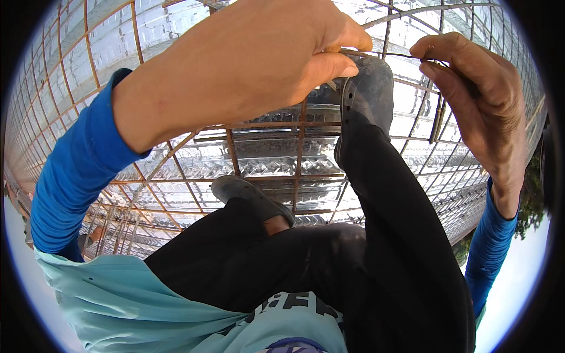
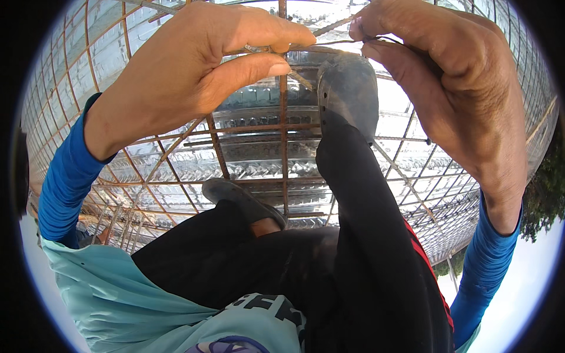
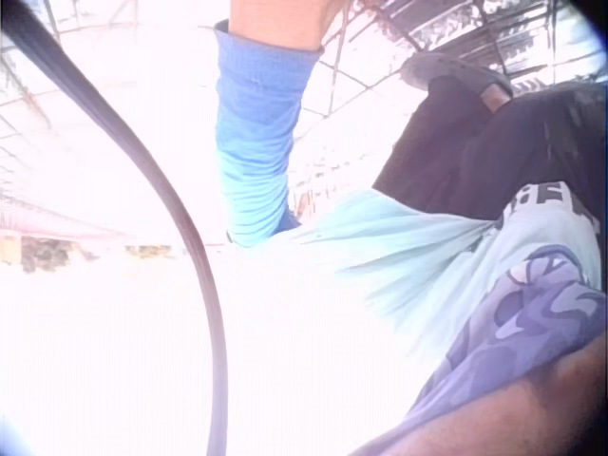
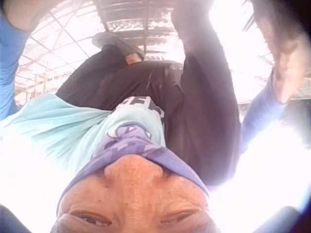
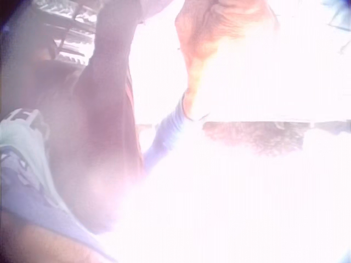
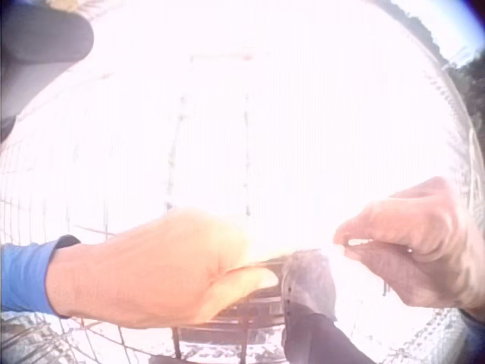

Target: The person uses pliers to twist and secure metal ties at intersections of a metal scaffolding grid. They repeatedly position the ties, twist them with the pliers, and move to the next joint to continue securing the structure.

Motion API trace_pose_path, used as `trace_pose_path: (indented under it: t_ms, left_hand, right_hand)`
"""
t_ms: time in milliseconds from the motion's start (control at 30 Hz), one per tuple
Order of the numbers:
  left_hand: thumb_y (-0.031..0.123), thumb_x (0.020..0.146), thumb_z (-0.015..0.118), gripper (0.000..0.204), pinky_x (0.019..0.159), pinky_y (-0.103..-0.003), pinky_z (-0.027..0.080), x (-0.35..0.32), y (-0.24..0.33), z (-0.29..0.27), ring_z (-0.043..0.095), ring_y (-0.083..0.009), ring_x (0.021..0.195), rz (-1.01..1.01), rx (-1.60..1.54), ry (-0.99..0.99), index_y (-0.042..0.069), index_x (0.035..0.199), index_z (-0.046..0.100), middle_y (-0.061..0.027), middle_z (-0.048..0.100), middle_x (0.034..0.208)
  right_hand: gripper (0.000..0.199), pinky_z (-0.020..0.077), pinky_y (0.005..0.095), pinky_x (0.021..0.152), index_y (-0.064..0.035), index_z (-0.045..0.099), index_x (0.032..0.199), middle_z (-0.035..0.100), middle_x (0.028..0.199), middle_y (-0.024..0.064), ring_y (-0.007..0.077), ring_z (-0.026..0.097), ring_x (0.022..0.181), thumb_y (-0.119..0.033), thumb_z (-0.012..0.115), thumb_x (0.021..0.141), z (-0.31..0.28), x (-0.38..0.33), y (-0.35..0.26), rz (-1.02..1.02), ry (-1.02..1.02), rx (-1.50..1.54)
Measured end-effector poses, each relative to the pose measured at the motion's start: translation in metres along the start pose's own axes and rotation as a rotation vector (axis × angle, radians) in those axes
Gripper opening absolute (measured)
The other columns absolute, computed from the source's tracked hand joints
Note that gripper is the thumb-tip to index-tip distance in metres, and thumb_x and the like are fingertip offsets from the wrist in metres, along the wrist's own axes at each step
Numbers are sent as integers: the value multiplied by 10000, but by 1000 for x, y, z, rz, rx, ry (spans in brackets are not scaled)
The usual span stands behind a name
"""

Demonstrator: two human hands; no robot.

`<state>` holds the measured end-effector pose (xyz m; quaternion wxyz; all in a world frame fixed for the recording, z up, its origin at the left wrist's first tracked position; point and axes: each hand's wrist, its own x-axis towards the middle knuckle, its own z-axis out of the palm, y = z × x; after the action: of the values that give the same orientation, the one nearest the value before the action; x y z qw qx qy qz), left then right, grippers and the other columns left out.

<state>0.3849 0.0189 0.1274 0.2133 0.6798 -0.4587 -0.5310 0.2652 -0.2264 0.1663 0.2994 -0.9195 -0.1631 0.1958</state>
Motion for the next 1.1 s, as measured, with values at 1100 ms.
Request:
trace_pose_path:
  t_ms: [1100]
  left_hand:
    - [247, 1070, 550, 309, 635, -288, 523, -103, -52, 82, 647, -120, 638, -331, -570, 459, 2, 1087, 738, -33, 693, 713]
  right_hand:
    - [50, 462, 292, 745, -13, 616, 885, 466, 857, 42, 172, 504, 811, -32, 614, 838, 93, 58, -102, -791, 137, -1984]
